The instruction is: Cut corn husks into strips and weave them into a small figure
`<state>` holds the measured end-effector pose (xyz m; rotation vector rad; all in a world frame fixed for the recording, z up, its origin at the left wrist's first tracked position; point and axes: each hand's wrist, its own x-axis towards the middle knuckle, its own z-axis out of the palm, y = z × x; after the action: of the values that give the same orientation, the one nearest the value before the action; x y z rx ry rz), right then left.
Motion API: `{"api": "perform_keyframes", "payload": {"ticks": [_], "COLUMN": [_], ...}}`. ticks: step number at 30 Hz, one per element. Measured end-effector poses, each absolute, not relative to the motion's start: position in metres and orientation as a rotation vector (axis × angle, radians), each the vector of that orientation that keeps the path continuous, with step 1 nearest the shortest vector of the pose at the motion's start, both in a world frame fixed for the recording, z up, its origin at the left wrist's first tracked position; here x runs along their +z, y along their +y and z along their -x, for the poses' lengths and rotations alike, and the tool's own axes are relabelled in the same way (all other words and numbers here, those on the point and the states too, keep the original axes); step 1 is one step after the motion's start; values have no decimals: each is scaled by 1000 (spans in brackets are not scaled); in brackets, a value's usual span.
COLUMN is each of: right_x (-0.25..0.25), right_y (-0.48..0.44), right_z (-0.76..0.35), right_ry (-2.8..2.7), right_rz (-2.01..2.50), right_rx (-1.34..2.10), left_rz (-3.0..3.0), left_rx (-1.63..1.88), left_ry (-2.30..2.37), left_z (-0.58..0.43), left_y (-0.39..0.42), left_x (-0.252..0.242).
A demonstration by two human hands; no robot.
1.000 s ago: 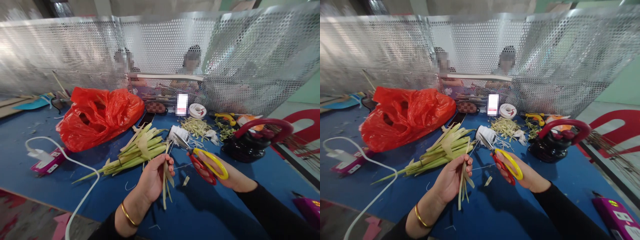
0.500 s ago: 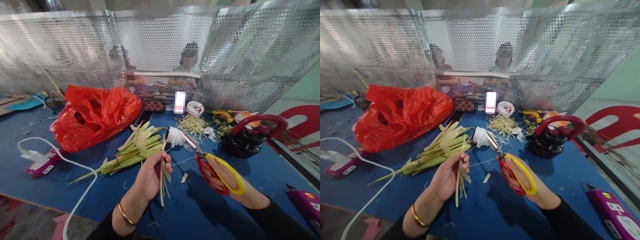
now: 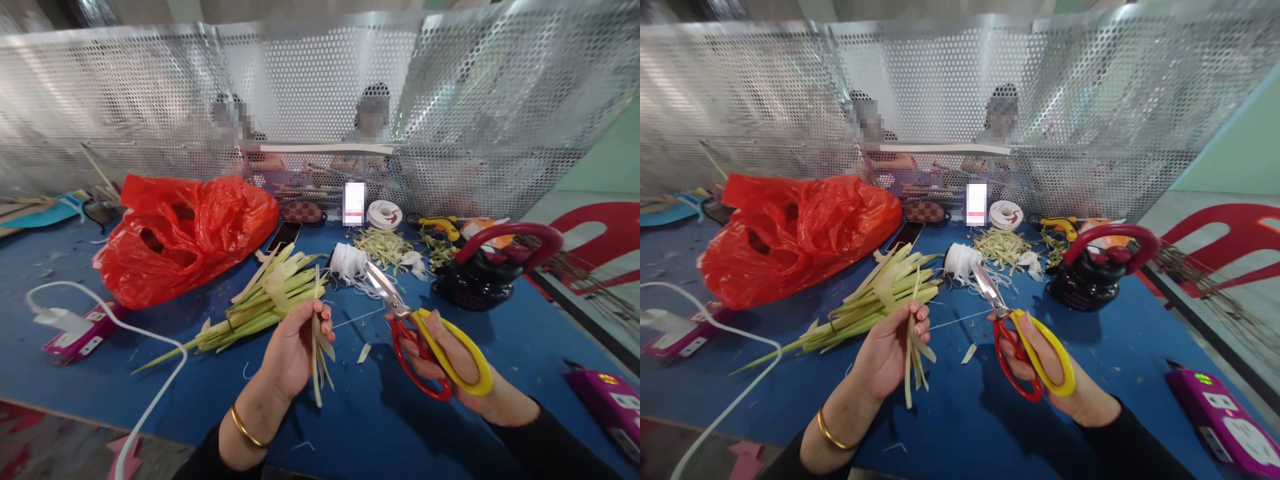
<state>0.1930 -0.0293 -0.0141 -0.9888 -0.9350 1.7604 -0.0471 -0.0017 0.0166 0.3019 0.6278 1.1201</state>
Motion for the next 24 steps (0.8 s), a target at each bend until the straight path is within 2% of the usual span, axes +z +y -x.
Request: {"api": "perform_keyframes", "payload": {"ticks": [7, 17, 24], "right_x": [-1, -20, -6], "right_y": [-46, -87, -72], "right_z": [-195, -177, -139], "right_ry": [-911, -1065, -1068], "right_rz": [966, 723, 808], "right_rx": [1774, 2163, 2101], "left_rz": [-312, -428, -522], "left_rx": [1213, 1455, 1600], "left_ry": [663, 755, 759], "left_z": [48, 56, 61], "left_y": [-1, -2, -5], "left_x": [17, 26, 27]}}
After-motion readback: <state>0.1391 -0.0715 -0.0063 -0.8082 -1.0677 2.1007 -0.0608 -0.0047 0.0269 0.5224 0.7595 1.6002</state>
